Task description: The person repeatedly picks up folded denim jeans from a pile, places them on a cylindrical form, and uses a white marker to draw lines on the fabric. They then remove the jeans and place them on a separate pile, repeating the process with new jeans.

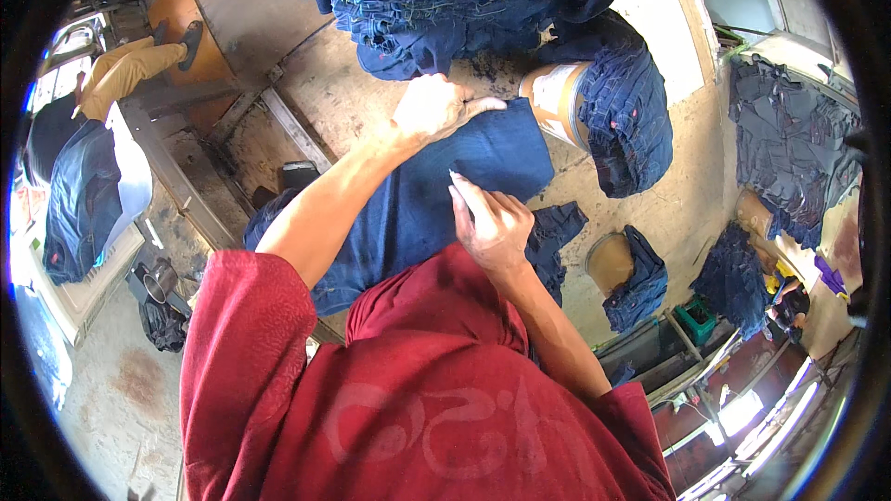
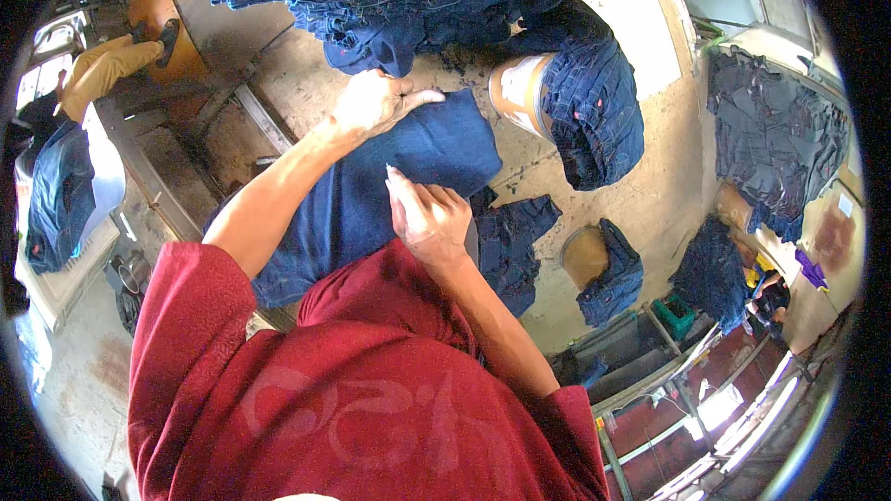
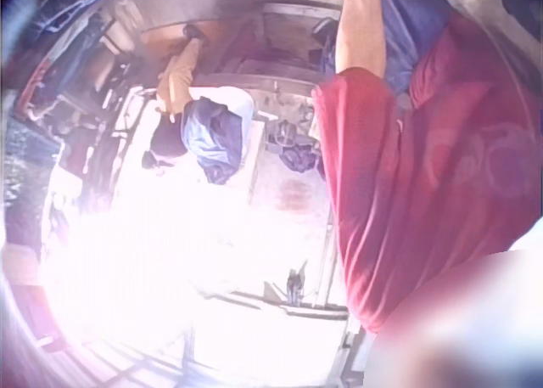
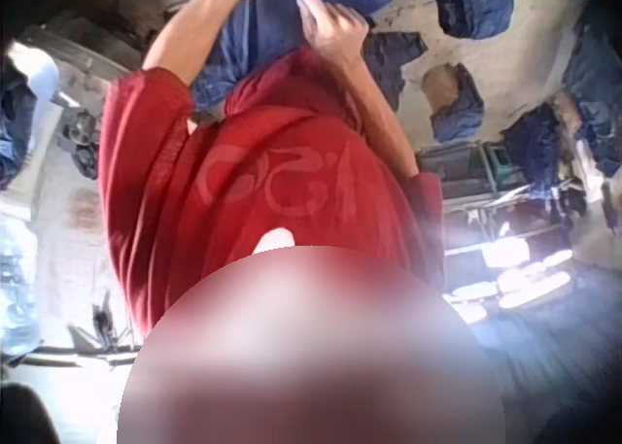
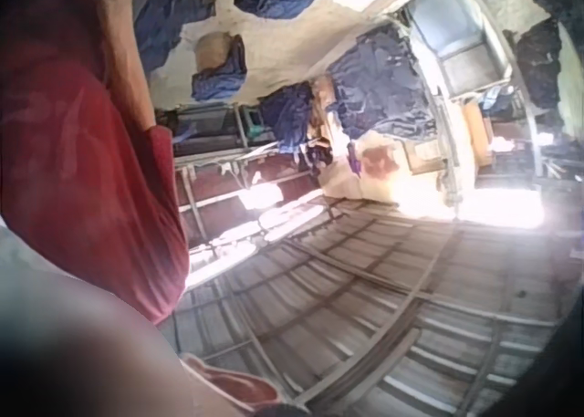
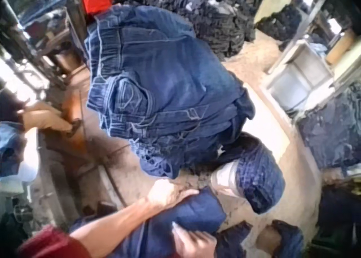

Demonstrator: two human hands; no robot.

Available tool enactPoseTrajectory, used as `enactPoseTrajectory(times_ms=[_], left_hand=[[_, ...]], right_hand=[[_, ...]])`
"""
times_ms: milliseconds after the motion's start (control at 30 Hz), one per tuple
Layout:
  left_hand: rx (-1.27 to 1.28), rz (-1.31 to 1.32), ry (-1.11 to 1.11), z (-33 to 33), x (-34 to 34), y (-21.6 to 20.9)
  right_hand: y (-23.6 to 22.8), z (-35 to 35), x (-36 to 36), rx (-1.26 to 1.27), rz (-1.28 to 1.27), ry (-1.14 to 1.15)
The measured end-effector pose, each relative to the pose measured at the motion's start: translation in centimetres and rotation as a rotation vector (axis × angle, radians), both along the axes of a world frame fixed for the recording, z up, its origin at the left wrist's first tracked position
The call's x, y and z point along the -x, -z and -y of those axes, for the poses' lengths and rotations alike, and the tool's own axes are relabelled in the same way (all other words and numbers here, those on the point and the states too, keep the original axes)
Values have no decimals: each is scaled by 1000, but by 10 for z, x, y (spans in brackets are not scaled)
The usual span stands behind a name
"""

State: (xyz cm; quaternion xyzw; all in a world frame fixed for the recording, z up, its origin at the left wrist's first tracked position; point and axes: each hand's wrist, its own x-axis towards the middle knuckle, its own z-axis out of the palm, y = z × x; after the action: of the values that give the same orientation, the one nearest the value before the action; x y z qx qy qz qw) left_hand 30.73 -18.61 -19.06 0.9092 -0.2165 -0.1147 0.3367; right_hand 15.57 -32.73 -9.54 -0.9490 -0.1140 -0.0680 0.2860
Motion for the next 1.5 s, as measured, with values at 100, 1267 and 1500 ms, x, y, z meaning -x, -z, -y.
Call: enactPoseTrajectory(times_ms=[100, 1267, 1500], left_hand=[[107, -59, -120, 1, -1, -1], [351, -131, -220, 2, 2, 13], [288, -139, -232, 3, 2, 5]], right_hand=[[3, -11, -16, 76, -43, 27], [13, -16, -28, 170, -143, -18], [-21, -3, 2, 146, -158, -6]])
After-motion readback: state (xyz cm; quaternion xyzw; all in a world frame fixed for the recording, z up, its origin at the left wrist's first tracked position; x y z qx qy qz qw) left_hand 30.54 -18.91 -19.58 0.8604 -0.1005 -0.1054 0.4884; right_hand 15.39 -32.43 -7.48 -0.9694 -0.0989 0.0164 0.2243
